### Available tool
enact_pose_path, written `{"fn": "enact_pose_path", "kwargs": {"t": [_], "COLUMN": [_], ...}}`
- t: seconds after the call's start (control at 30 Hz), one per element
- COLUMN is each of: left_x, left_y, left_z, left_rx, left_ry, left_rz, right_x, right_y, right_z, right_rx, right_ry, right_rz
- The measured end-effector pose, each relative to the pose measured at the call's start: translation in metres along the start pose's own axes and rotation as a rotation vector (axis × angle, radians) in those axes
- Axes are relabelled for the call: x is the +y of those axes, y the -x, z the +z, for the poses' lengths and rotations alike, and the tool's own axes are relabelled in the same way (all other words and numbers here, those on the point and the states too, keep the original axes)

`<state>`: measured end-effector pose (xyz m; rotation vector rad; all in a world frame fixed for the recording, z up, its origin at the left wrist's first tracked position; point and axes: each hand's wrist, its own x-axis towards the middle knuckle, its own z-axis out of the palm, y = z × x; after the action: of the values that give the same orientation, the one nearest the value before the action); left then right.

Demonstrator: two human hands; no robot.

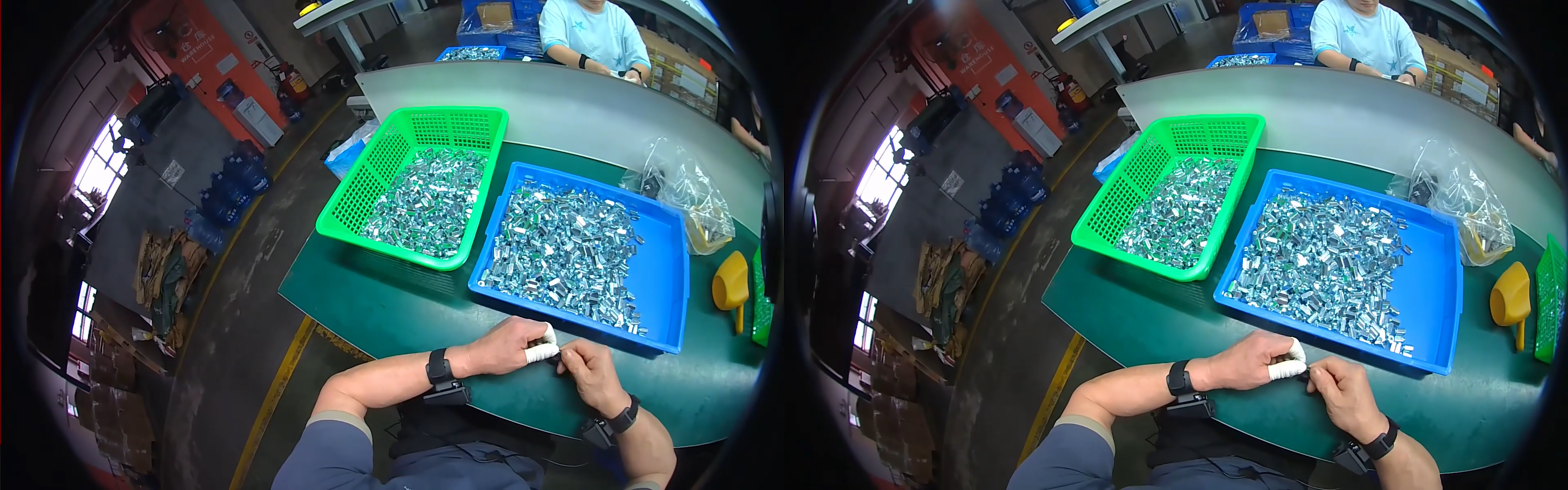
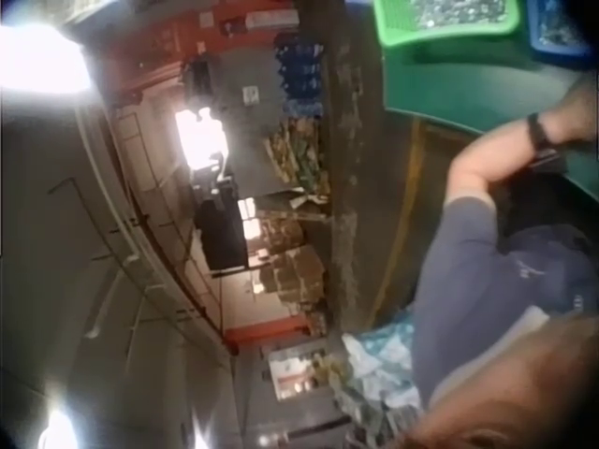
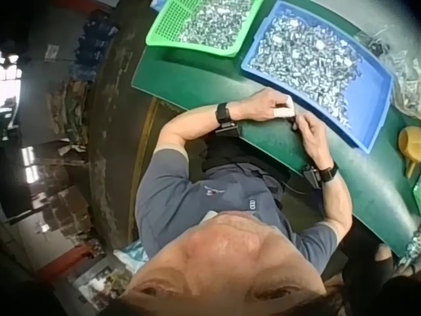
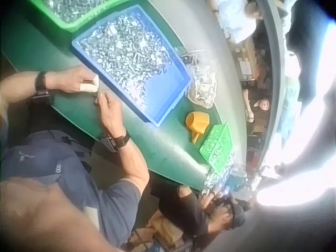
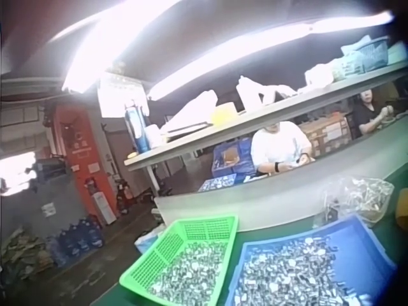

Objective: The person picks up a metal part from a blue tray and a small black component from the table, then joins them together. They place the assembled unit into a green basket and repeat the process.

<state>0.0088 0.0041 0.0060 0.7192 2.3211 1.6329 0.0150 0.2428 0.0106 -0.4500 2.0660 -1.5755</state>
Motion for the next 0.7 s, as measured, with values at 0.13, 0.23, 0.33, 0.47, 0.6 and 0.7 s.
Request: {"fn": "enact_pose_path", "kwargs": {"t": [0.13,0.23,0.33,0.47,0.6,0.7], "left_x": [-0.002,-0.006,-0.008,-0.007,-0.008,-0.006], "left_y": [0.000,0.000,0.000,-0.001,-0.001,-0.001], "left_z": [0.002,0.003,0.002,0.002,0.002,-0.001], "left_rx": [-0.005,-0.013,0.002,-0.012,-0.001,-0.019], "left_ry": [0.011,0.012,-0.005,0.014,0.011,0.006], "left_rz": [-0.003,0.006,0.010,0.001,0.012,0.002], "right_x": [-0.005,0.004,-0.003,0.008,-0.001,0.001], "right_y": [0.002,-0.002,0.000,-0.003,-0.001,-0.002], "right_z": [0.009,-0.001,0.007,-0.003,0.006,0.003], "right_rx": [0.150,-0.019,0.073,0.013,0.046,0.065], "right_ry": [-0.194,-0.039,-0.120,-0.024,-0.082,-0.100], "right_rz": [0.010,-0.021,0.000,-0.022,-0.011,-0.002]}}
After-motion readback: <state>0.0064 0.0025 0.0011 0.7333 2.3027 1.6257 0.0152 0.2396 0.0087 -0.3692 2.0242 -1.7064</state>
